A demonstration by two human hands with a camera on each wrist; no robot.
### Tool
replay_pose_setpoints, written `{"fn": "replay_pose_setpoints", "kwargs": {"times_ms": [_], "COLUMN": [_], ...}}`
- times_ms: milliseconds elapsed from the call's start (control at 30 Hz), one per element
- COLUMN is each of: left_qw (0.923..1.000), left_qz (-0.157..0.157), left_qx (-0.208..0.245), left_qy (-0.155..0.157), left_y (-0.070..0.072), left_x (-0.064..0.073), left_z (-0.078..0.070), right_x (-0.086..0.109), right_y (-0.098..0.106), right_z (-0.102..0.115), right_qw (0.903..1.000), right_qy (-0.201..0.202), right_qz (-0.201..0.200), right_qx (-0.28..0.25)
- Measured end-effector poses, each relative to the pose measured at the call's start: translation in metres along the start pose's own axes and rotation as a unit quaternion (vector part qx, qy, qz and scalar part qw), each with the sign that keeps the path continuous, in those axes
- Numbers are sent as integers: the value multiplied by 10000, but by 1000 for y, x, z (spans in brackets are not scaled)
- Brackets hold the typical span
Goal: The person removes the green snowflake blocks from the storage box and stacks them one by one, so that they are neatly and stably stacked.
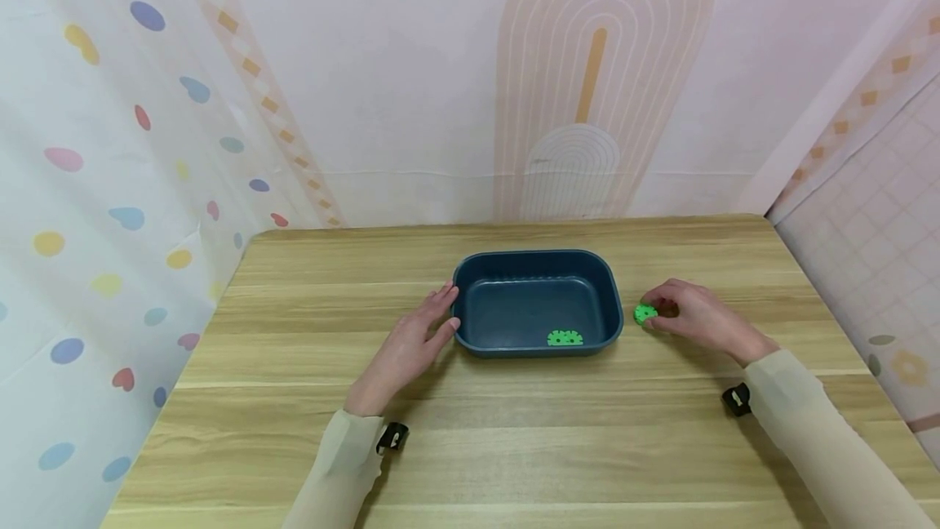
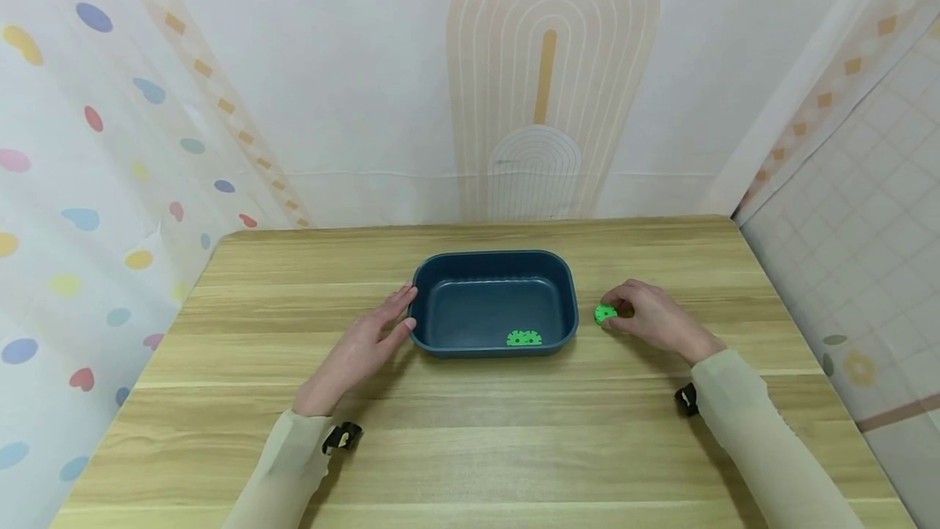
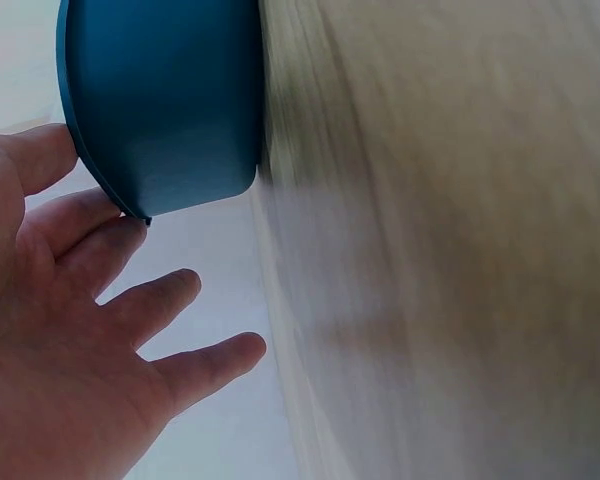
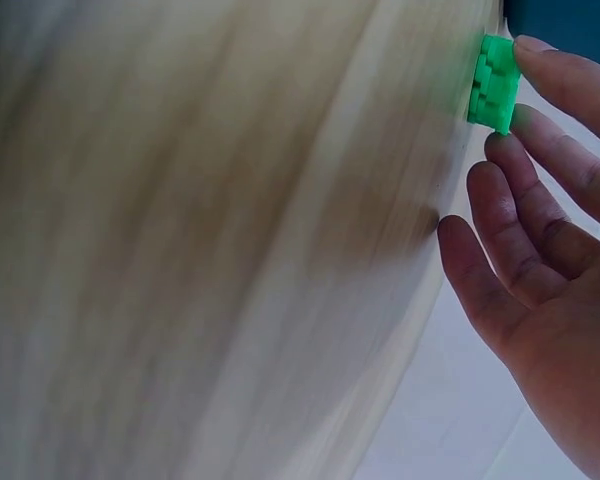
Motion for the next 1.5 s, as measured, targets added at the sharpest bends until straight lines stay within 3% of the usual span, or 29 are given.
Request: {"fn": "replay_pose_setpoints", "kwargs": {"times_ms": [367, 800, 1133, 1300, 1500], "left_qw": [10000, 9999, 9999, 9999, 9999], "left_qz": [-25, -38, -59, -73, -70], "left_qx": [3, 67, 88, 106, 114], "left_qy": [-31, -98, -113, -101, -104], "left_y": [0, 0, 0, 1, 1], "left_x": [0, 0, 0, 1, 3], "left_z": [0, 1, 1, 1, 2], "right_x": [1, 20, 27, 28, 23], "right_y": [0, 2, 7, 10, 8], "right_z": [1, 4, 20, 38, 64], "right_qw": [9997, 9989, 9974, 9928, 9802], "right_qy": [-86, -140, -91, 265, 961], "right_qz": [126, 40, -599, -1159, -1721], "right_qx": [-167, -455, -402, -168, 170]}}
Point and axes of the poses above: each hand's wrist, its own x-axis away from the middle knuckle, its own y-axis out of the back of the hand, z = x × y, the point moved 4 cm from there along -x, towards the middle knuckle, and after that the axes turned 12 degrees about z, right-handed, at the moved point
